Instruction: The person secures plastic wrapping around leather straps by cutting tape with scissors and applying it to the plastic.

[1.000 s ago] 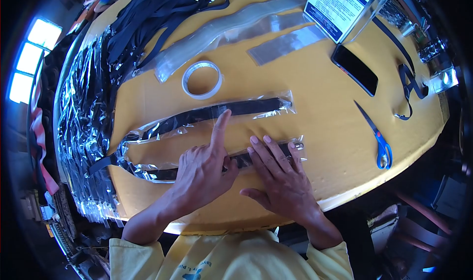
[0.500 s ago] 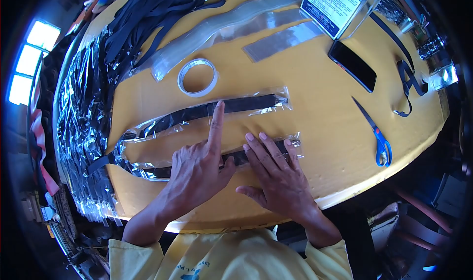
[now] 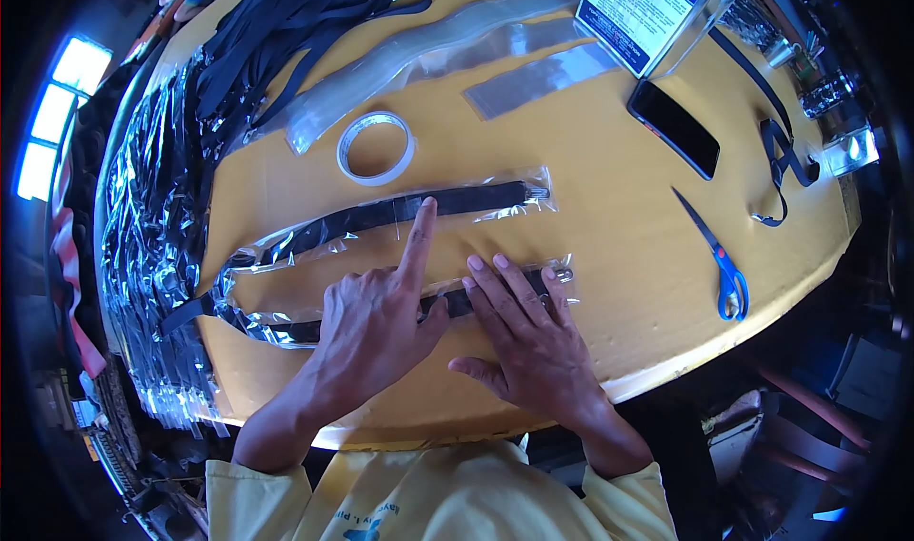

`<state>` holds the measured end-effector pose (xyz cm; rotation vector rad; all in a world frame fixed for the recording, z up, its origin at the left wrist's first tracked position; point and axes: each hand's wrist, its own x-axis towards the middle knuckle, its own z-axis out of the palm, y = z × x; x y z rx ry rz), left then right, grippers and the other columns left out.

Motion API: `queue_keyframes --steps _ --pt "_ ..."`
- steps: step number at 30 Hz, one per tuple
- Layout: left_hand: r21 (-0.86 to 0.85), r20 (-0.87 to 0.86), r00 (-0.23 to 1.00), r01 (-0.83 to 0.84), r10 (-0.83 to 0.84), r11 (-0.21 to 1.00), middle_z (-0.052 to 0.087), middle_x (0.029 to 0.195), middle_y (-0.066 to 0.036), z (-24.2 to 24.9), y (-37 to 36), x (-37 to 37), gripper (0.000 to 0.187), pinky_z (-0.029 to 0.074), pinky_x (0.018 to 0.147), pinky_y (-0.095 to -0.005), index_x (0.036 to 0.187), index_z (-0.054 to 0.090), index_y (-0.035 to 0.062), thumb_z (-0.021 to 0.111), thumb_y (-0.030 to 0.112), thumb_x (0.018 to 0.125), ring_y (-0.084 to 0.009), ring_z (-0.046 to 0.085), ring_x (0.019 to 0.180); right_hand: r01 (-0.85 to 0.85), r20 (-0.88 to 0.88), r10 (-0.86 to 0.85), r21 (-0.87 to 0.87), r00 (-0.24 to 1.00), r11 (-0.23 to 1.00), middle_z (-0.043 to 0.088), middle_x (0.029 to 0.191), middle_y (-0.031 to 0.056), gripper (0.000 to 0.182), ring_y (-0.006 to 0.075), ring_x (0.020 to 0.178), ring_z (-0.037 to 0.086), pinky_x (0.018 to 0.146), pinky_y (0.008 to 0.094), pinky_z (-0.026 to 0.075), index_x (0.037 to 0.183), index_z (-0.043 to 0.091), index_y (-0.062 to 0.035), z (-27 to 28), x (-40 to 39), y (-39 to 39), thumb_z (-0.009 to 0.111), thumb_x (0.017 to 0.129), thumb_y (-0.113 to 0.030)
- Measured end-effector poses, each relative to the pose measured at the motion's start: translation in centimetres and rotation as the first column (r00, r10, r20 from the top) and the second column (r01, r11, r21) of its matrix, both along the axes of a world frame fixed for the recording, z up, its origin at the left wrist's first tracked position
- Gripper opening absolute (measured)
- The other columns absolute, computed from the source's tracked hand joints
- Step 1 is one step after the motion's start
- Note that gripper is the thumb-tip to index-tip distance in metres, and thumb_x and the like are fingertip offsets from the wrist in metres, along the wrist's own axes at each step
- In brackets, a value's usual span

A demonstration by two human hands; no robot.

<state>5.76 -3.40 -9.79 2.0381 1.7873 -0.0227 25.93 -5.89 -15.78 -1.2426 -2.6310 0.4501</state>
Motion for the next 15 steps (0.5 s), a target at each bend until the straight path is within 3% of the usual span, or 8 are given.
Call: queue_keyframes --steps 15 --pt "0.070 0.126 0.992 -0.006 -0.003 0.998 0.068 0.065 -0.011 -0.68 -0.32 -0.38 0.100 0.055 0.063 -0.0440 0.160 0.013 0.0039 0.073 0.017 0.081 -0.0328 0.068 0.059 0.003 0.026 -0.003 -0.006 1.000 1.000 0.032 0.161 0.0072 0.078 0.0247 0.152 0.024 0.121 0.0544 0.020 0.145 0.050 -0.0045 0.14 -0.17 0.03 0.050 0.095 -0.064"
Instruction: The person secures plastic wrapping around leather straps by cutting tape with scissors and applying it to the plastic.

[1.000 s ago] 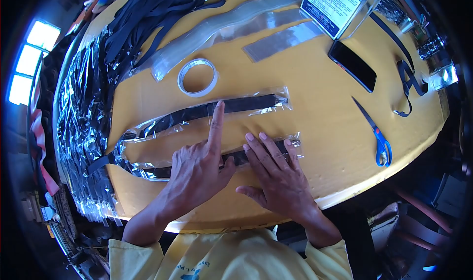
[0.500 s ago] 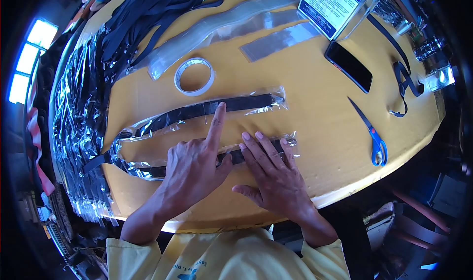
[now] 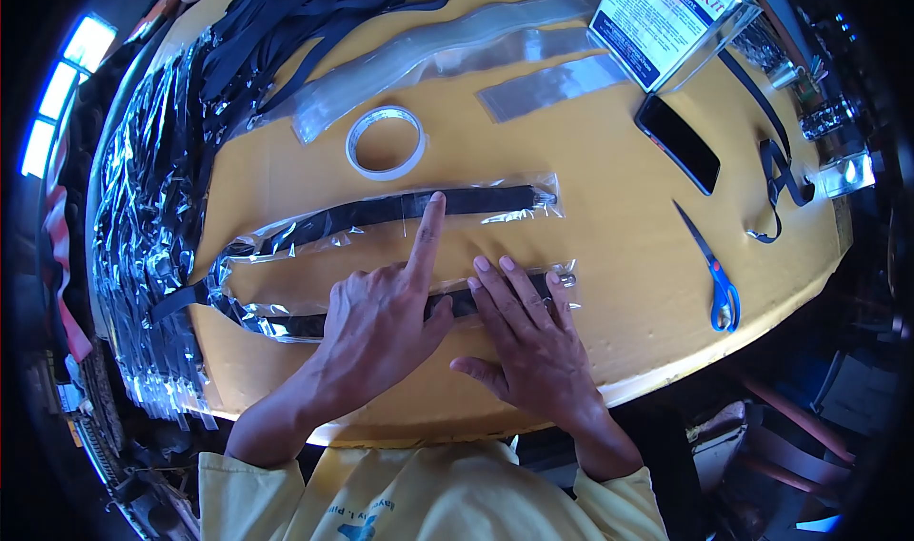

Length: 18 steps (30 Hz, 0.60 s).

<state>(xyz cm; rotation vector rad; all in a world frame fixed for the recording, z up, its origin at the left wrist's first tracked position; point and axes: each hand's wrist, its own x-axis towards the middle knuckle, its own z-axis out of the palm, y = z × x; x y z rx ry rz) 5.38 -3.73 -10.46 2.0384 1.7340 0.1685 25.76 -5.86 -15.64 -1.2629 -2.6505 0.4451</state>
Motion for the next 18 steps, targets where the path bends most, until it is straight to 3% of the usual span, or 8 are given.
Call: queue_keyframes --steps 7,10,12,13,15,16,17,18 --pt "0.072 0.011 1.000 -0.004 0.003 0.997 0.067 0.065 -0.010 -0.5 -1.2 -1.4 0.098 0.054 0.060 -0.0439 0.160 0.016 0.0065 0.073 0.017 0.081 -0.0336 0.068 0.060 0.007 0.046 -0.008 0.027 0.999 1.000 0.034 0.161 0.0076 0.076 0.0242 0.151 0.025 0.121 0.0534 0.017 0.143 0.053 -0.0044 0.3 -0.2 -0.1 0.052 0.095 -0.063" --pt "0.092 -0.041 0.995 -0.082 0.086 0.992 0.067 0.065 -0.009 0.1 -2.4 -2.7 0.094 0.053 0.057 -0.0422 0.159 0.021 0.0074 0.073 0.014 0.080 -0.0298 0.067 0.057 0.007 0.037 -0.007 0.009 0.999 1.000 0.033 0.162 0.0080 0.076 0.0244 0.151 0.026 0.121 0.0535 0.017 0.142 0.053 -0.0038 0.1 -0.2 -0.1 0.052 0.095 -0.063" --pt "0.045 -0.030 0.979 -0.200 0.202 0.979 0.070 0.088 -0.015 0.6 -3.5 -3.2 0.085 0.054 0.069 -0.0422 0.156 0.031 0.0064 0.072 0.012 0.082 -0.0288 0.070 0.076 0.007 0.047 -0.007 0.007 0.999 1.000 0.033 0.162 0.0080 0.077 0.0246 0.151 0.026 0.121 0.0537 0.016 0.144 0.051 -0.0035 0.2 -0.2 -0.1 0.052 0.095 -0.063" --pt "0.044 -0.031 0.979 -0.201 0.202 0.979 0.070 0.088 -0.015 0.2 -4.1 -3.2 0.085 0.054 0.069 -0.0422 0.156 0.031 0.0064 0.072 0.012 0.082 -0.0288 0.070 0.076 0.005 0.059 -0.005 0.008 0.998 1.000 0.033 0.162 0.0080 0.079 0.0247 0.151 0.026 0.121 0.0540 0.016 0.145 0.050 -0.0033 0.2 -0.2 -0.1 0.052 0.094 -0.064" --pt "0.402 -0.049 0.999 0.026 -0.007 0.915 0.061 0.123 -0.021 -0.9 -5.1 -2.9 0.078 0.050 0.091 -0.0454 0.153 0.038 0.0049 0.074 0.012 0.083 -0.0317 0.063 0.110 0.005 0.053 -0.006 0.005 0.999 1.000 0.032 0.162 0.0082 0.079 0.0250 0.151 0.026 0.121 0.0541 0.016 0.146 0.048 -0.0031 0.2 -0.2 -0.1 0.052 0.095 -0.063" --pt "0.271 -0.057 0.991 0.131 -0.120 0.954 0.043 0.149 -0.020 -1.1 -5.6 -2.8 0.075 0.033 0.112 -0.0529 0.151 0.040 0.0039 0.074 0.029 0.089 -0.0369 0.042 0.138 0.005 0.048 -0.005 0.005 0.999 1.000 0.032 0.162 0.0084 0.080 0.0252 0.152 0.026 0.121 0.0543 0.016 0.147 0.046 -0.0029 0.2 -0.2 -0.1 0.052 0.095 -0.063" --pt "0.275 -0.053 0.992 0.123 -0.113 0.954 0.043 0.149 -0.020 -1.4 -5.9 -2.5 0.075 0.033 0.112 -0.0529 0.151 0.040 0.0039 0.074 0.029 0.089 -0.0369 0.042 0.138 -0.002 0.053 0.002 0.008 0.999 1.000 0.032 0.162 0.0084 0.080 0.0252 0.152 0.026 0.121 0.0543 0.016 0.147 0.046 -0.0029 0.2 -0.2 -0.1 0.052 0.095 -0.063" --pt "0.219 -0.071 0.983 0.180 -0.169 0.959 0.038 0.155 -0.017 -1.9 -6.0 -2.1 0.075 0.027 0.115 -0.0546 0.152 0.039 0.0054 0.068 0.038 0.092 -0.0339 0.036 0.144 -0.007 0.075 0.006 0.006 0.997 1.000 0.032 0.163 0.0086 0.081 0.0253 0.152 0.025 0.121 0.0543 0.016 0.148 0.045 -0.0029 0.2 -0.2 -0.1 0.052 0.095 -0.063"
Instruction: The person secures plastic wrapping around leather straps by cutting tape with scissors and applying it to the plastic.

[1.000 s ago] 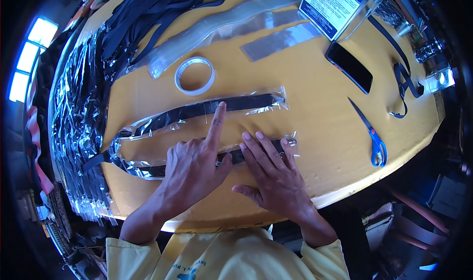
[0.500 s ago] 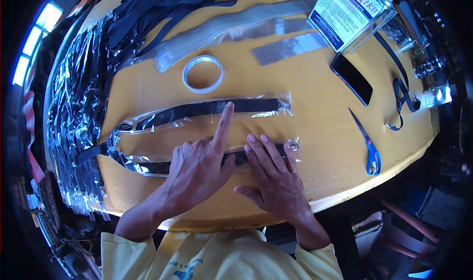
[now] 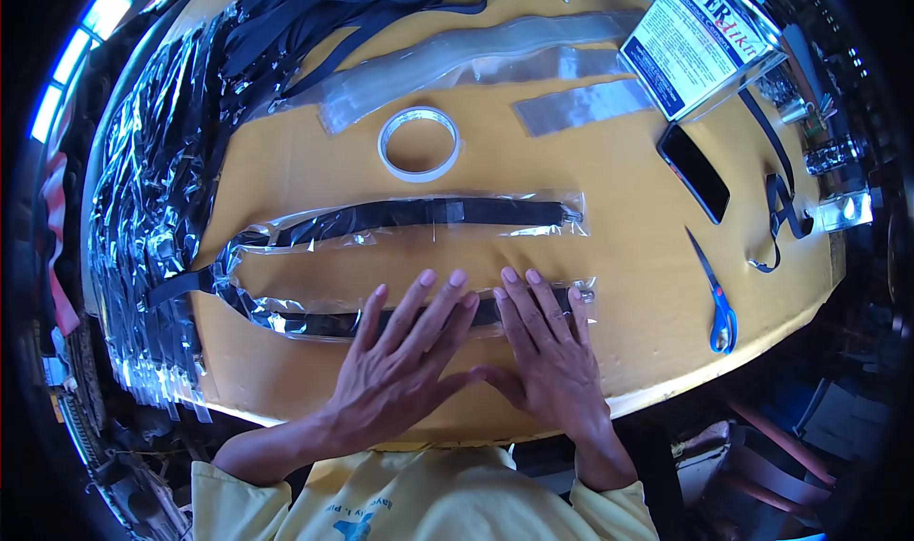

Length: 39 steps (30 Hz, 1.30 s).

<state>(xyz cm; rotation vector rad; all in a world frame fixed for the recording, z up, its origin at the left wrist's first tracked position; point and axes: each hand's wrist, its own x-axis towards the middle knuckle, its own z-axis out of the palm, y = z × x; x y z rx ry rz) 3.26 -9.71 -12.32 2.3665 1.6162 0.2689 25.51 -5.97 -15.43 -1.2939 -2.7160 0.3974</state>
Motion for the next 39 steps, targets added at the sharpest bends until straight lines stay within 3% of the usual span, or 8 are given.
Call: queue_keyframes --steps 2,14,16,20,30,33,37,39 --pt "-0.117 -0.051 0.997 0.043 -0.049 0.992 0.028 0.164 -0.009 -1.7 -0.1 0.1 0.082 0.012 0.120 -0.0586 0.155 0.035 0.0087 0.054 0.062 0.094 -0.0296 0.022 0.152 0.001 0.028 -0.001 0.002 1.000 1.000 0.031 0.163 0.0089 0.082 0.0255 0.152 0.024 0.121 0.0544 0.016 0.149 0.044 -0.0028 0.0 0.0 0.1 0.052 0.095 -0.063" --pt "-0.042 0.008 0.999 0.050 -0.049 0.998 0.027 0.164 -0.010 -3.0 -0.6 -0.4 0.087 0.009 0.120 -0.0614 0.155 0.035 0.0100 0.051 0.068 0.093 -0.0298 0.021 0.152 0.013 0.059 -0.018 0.085 0.998 0.996 0.030 0.164 0.0084 0.084 0.0265 0.153 0.022 0.121 0.0551 0.017 0.152 0.040 -0.0035 0.2 0.6 -0.3 0.052 0.095 -0.064" --pt "-0.033 0.022 0.998 0.052 -0.051 0.998 0.027 0.164 -0.011 -3.0 -0.7 -0.5 0.087 0.009 0.120 -0.0615 0.155 0.034 0.0096 0.051 0.067 0.093 -0.0303 0.021 0.152 0.140 0.069 -0.145 0.076 0.987 0.987 0.029 0.164 0.0086 0.084 0.0271 0.153 0.021 0.121 0.0569 0.016 0.153 0.038 -0.0042 0.5 1.5 -0.2 0.052 0.095 -0.063" --pt "0.008 0.043 0.996 0.078 -0.078 0.997 0.027 0.162 -0.018 -3.4 -0.7 -0.7 0.091 0.007 0.119 -0.0626 0.154 0.032 0.0032 0.051 0.068 0.093 -0.0352 0.021 0.152 0.173 0.100 -0.177 0.049 0.979 0.984 0.026 0.165 0.0087 0.085 0.0285 0.154 0.020 0.121 0.0583 0.014 0.154 0.036 -0.0041 1.4 3.0 -0.1 0.052 0.095 -0.062" --pt "0.224 0.131 0.991 -0.027 -0.003 0.974 0.028 0.158 -0.029 -2.7 -1.1 -1.2 0.099 0.012 0.118 -0.0632 0.151 0.031 -0.0059 0.064 0.063 0.088 -0.0468 0.021 0.149 0.387 -0.194 -0.366 0.081 0.910 0.919 0.032 0.162 0.0155 0.066 0.0336 0.152 0.024 0.123 0.0559 0.010 0.153 0.036 -0.0012 3.2 6.7 0.7 0.044 0.105 -0.045" --pt "0.298 0.098 0.992 0.043 -0.075 0.954 0.029 0.158 -0.028 -0.6 0.6 -1.0 0.095 0.017 0.118 -0.0612 0.149 0.034 -0.0062 0.064 0.061 0.089 -0.0451 0.024 0.149 0.355 -0.266 -0.335 0.032 0.904 0.934 0.035 0.160 0.0163 0.062 0.0333 0.152 0.026 0.123 0.0557 0.010 0.152 0.037 -0.0003 3.4 6.2 1.0 0.042 0.106 -0.041" --pt "0.230 0.091 0.958 0.245 -0.272 0.942 0.033 0.158 -0.022 0.1 1.8 0.0 0.088 0.025 0.118 -0.0580 0.149 0.036 -0.0037 0.059 0.059 0.093 -0.0401 0.029 0.147 0.346 -0.285 -0.326 0.022 0.901 0.938 0.033 0.161 0.0150 0.066 0.0314 0.152 0.027 0.122 0.0556 0.012 0.153 0.035 -0.0008 2.3 6.0 0.9 0.045 0.104 -0.043" --pt "0.205 0.069 0.926 0.350 -0.371 0.914 0.034 0.158 -0.020 -0.7 2.8 0.4 0.085 0.027 0.117 -0.0575 0.150 0.037 -0.0023 0.056 0.059 0.094 -0.0383 0.031 0.147 0.253 -0.138 -0.236 0.126 0.962 0.959 0.031 0.163 0.0138 0.075 0.0305 0.151 0.028 0.123 0.0547 0.014 0.155 0.031 -0.0014 1.4 5.6 0.6 0.049 0.101 -0.049"
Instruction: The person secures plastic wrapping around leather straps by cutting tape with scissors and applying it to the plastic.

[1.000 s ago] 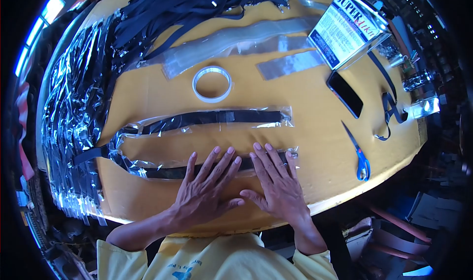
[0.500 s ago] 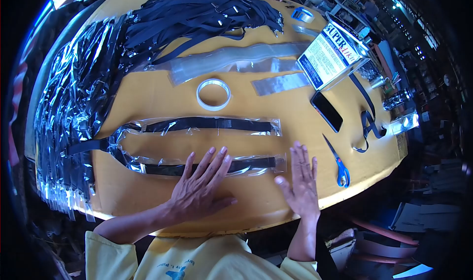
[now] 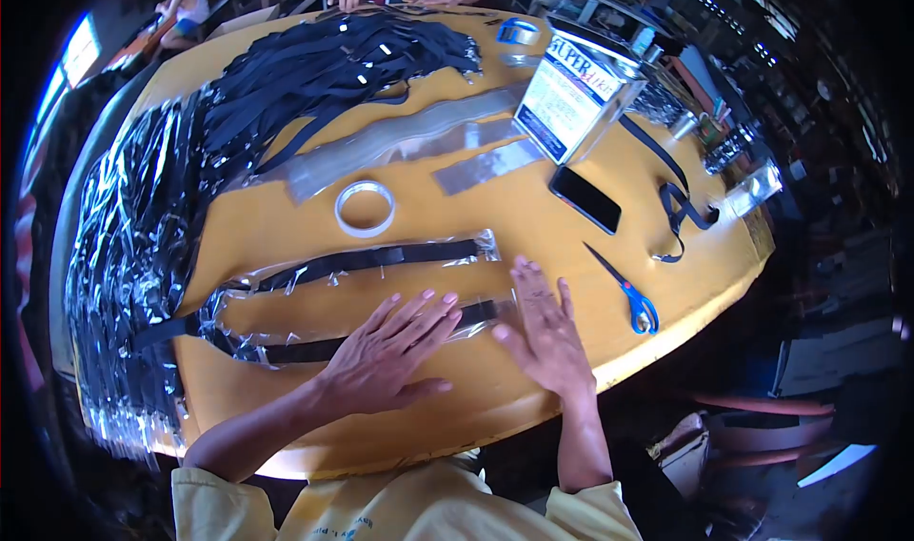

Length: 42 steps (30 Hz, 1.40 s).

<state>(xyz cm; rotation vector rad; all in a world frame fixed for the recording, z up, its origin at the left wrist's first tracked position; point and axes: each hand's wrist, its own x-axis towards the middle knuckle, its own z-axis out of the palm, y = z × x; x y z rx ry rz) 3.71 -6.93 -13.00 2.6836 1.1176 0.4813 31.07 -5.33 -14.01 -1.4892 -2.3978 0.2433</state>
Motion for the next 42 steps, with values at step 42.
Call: queue_keyframes --steps 42 --pt "-0.239 -0.158 0.986 0.020 -0.059 0.971 0.038 0.157 -0.020 -1.0 1.3 -0.2 0.086 0.022 0.119 -0.0561 0.150 0.038 0.0028 0.064 0.059 0.090 -0.0350 0.036 0.146 0.142 -0.138 -0.139 0.012 0.981 0.990 0.065 0.136 0.0100 0.073 0.0262 0.134 0.055 0.117 0.0535 0.028 0.149 0.038 0.0045 -1.5 1.5 -0.3 0.058 0.099 -0.046"
